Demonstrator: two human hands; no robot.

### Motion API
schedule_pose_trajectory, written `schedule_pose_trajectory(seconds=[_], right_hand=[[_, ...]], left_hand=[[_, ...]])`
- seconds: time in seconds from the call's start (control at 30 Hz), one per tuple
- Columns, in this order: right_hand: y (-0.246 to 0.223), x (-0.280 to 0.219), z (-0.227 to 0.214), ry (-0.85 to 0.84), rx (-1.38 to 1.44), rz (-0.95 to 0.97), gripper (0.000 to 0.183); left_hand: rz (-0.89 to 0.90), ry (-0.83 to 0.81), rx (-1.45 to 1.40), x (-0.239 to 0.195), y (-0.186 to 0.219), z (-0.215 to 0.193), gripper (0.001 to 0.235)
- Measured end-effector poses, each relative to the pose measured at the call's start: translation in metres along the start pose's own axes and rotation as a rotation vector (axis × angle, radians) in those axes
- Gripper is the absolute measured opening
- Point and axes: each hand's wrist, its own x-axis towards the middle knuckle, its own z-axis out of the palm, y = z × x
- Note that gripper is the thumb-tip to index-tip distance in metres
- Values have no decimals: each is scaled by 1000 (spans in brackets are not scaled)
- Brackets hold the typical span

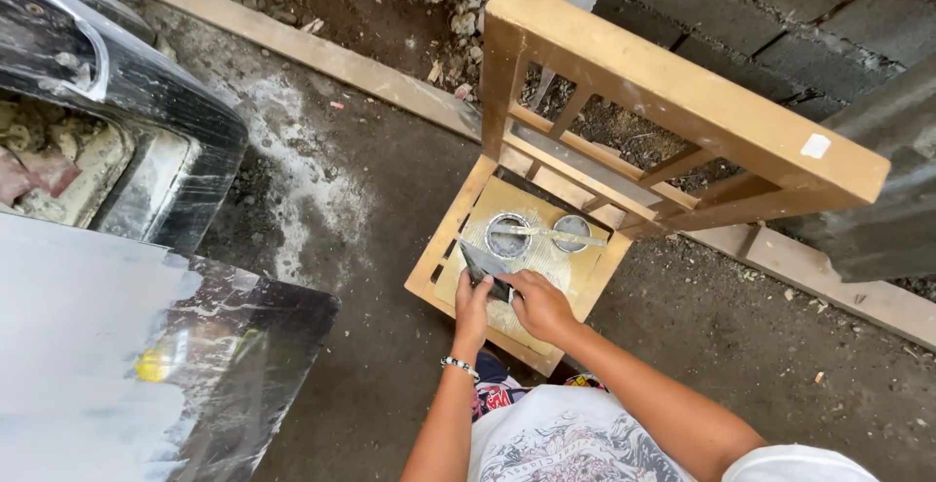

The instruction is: The person scoops body filler from a can onto a metal spreader, then applies and smooths the filler onto a car door panel using a smaller spreader. The person repeatedly returns to the can to gather more filler and continues smoothing the surface of the door.

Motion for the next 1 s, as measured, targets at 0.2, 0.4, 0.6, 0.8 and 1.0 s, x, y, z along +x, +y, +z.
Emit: schedule_pose_trajectory(seconds=[0.2, 0.4, 0.6, 0.8, 1.0], right_hand=[[-24, -6, -22, -71, 108, 46, 48], [-29, -21, 0, 45, 24, -58, 55], [-20, -6, 11, 134, -114, -27, 62], [0, -4, 24, 186, -132, -41, 60], [-5, -12, 28, 138, -107, -58, 58]], left_hand=[[-42, -13, -37, 20, 3, 2, 54], [-40, -92, -520, 21, 39, 38, 69], [11, -84, -559, 18, 25, 46, 64], [-35, -64, -487, 12, 24, 41, 59], [-11, -75, -558, 17, 21, 40, 59]])
